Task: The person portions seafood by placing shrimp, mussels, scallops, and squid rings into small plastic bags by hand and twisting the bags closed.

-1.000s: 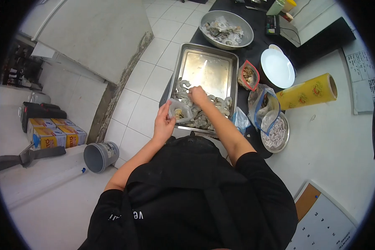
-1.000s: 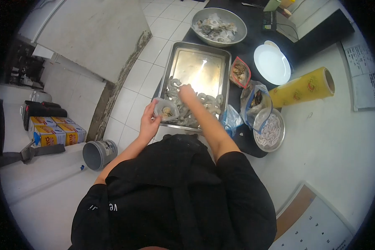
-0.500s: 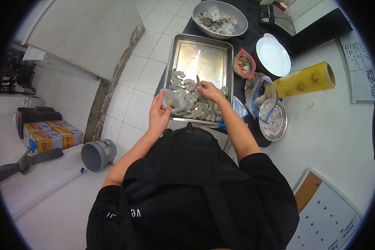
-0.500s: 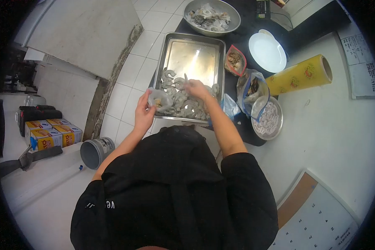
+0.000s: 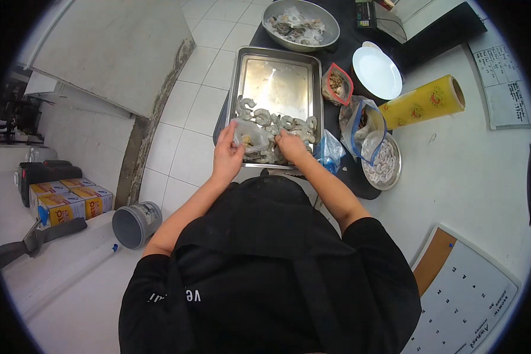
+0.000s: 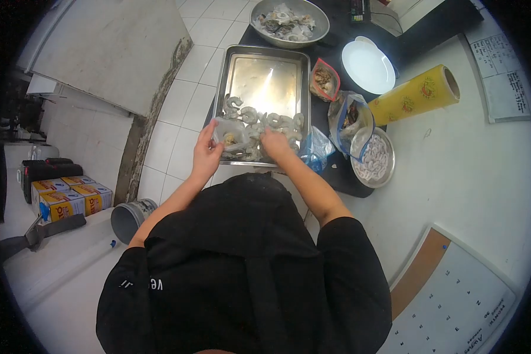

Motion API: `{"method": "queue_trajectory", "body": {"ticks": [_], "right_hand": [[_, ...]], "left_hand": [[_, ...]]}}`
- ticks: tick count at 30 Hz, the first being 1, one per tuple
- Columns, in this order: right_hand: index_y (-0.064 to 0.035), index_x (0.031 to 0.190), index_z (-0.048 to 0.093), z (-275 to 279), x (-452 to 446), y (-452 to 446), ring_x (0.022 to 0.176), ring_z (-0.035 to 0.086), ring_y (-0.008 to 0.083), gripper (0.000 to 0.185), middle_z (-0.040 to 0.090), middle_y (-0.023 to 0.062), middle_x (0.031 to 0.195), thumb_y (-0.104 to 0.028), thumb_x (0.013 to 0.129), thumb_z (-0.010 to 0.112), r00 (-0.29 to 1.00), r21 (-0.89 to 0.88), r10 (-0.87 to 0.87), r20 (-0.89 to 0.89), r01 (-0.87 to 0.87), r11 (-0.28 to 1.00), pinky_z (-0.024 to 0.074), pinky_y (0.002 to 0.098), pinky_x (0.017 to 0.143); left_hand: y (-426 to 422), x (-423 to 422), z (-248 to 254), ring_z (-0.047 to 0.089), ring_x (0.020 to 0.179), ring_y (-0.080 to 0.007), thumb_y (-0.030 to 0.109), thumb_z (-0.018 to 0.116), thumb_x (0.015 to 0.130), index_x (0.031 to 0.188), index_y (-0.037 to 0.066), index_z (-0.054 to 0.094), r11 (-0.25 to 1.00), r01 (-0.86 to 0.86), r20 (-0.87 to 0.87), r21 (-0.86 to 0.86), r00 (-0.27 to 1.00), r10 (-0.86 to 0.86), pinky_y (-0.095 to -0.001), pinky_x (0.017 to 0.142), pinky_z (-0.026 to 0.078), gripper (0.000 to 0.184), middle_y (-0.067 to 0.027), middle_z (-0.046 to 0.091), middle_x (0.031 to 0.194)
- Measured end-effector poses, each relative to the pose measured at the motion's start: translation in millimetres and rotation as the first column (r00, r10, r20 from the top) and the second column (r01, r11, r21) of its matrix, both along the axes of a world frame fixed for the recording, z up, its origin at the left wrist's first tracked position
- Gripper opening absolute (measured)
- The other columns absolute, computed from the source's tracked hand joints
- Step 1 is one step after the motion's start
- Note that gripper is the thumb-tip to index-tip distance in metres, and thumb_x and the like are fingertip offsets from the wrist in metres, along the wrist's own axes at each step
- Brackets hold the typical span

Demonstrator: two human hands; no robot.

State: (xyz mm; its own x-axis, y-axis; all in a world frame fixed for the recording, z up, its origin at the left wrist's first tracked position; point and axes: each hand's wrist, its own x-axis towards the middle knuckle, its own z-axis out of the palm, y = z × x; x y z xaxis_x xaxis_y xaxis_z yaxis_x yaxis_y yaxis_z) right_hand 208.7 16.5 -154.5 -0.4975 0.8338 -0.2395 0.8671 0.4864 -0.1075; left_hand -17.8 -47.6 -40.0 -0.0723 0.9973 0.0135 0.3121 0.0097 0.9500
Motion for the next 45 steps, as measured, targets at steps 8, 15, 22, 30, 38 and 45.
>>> {"method": "queue_trajectory", "body": {"ticks": [8, 15, 22, 30, 38, 45], "right_hand": [[0.0002, 0.104, 0.059, 25.4, 41.2, 12.5, 0.087, 0.062, 0.0312, 0.035, 0.063, 0.0194, 0.098, -0.018, 0.076, 0.069, 0.776, -0.381, -0.431, -0.461, 0.265, 0.886, 0.0476, 0.0379, 0.079], [0.0024, 0.11, 0.055, 88.9, 47.3, 11.1, 0.09, 0.062, 0.0213, 0.037, 0.062, 0.0124, 0.103, -0.021, 0.083, 0.065, 0.08, -0.869, -0.865, -0.495, -0.02, 0.495, 0.05, 0.0321, 0.073], [0.0059, 0.113, 0.051, 62.7, -20.5, 9.2, 0.089, 0.064, 0.0264, 0.029, 0.06, 0.0158, 0.106, -0.01, 0.089, 0.055, 0.114, -0.914, -0.936, -0.333, -0.282, 0.291, 0.0551, 0.037, 0.076], [0.0073, 0.127, 0.041, 73.0, -46.4, 3.3, 0.102, 0.057, 0.0261, 0.041, 0.049, 0.0199, 0.12, -0.01, 0.091, 0.051, 0.319, -0.973, -0.923, -0.215, 0.007, 0.229, 0.0575, 0.0389, 0.078], [0.0086, 0.138, 0.025, 107.0, -34.1, -7.8, 0.099, 0.057, 0.029, 0.054, 0.047, 0.0217, 0.12, -0.008, 0.092, 0.048, 0.26, -0.889, -0.872, -0.414, 0.091, 0.449, 0.0602, 0.0358, 0.065], [-0.0092, 0.114, 0.062, 77.2, -35.8, -22.2, 0.092, 0.062, 0.0314, 0.038, 0.06, 0.0123, 0.115, -0.004, 0.077, 0.052, 0.901, -0.156, 0.058, -0.43, -0.137, 0.978, 0.0515, 0.0379, 0.079]], "left_hand": [[1.8, -5.0, -14.0, 0.042, 0.069, -0.0082, -0.005, 0.054, 0.077, 0.141, 0.007, 0.036, 0.999, 0.024, 0.015, 0.022, 1.0, -0.024, -0.0198, 0.064, 0.043, 0.067, -0.0085, 0.046, 0.132], [7.7, 9.2, -15.9, 0.038, 0.064, -0.007, -0.008, 0.054, 0.079, 0.142, 0.012, 0.035, 0.994, 0.111, 0.138, -0.006, 0.984, -0.109, -0.0194, 0.062, 0.043, 0.068, -0.0072, 0.046, 0.134], [9.4, 11.4, -41.0, 0.044, 0.066, -0.0027, -0.012, 0.05, 0.08, 0.144, 0.01, 0.029, 0.961, 0.215, 0.274, -0.171, 0.948, -0.163, -0.0186, 0.068, 0.045, 0.071, -0.0046, 0.043, 0.139], [3.7, 8.4, -43.4, 0.053, 0.065, -0.0107, -0.007, 0.056, 0.076, 0.137, 0.011, 0.043, 0.989, 0.131, -0.102, -0.071, 0.985, -0.138, -0.0246, 0.064, 0.047, 0.065, -0.0136, 0.054, 0.126], [7.6, 17.7, -12.4, 0.057, 0.071, -0.0182, -0.006, 0.053, 0.074, 0.133, 0.011, 0.048, 0.978, 0.183, -0.225, 0.096, 0.961, -0.158, -0.0276, 0.065, 0.048, 0.061, -0.0144, 0.053, 0.126], [12.7, 23.9, -28.9, 0.059, 0.077, -0.0217, -0.007, 0.049, 0.072, 0.129, 0.01, 0.052, 0.955, 0.29, -0.32, 0.065, 0.912, -0.255, -0.0285, 0.069, 0.048, 0.059, -0.0142, 0.053, 0.128]]}}
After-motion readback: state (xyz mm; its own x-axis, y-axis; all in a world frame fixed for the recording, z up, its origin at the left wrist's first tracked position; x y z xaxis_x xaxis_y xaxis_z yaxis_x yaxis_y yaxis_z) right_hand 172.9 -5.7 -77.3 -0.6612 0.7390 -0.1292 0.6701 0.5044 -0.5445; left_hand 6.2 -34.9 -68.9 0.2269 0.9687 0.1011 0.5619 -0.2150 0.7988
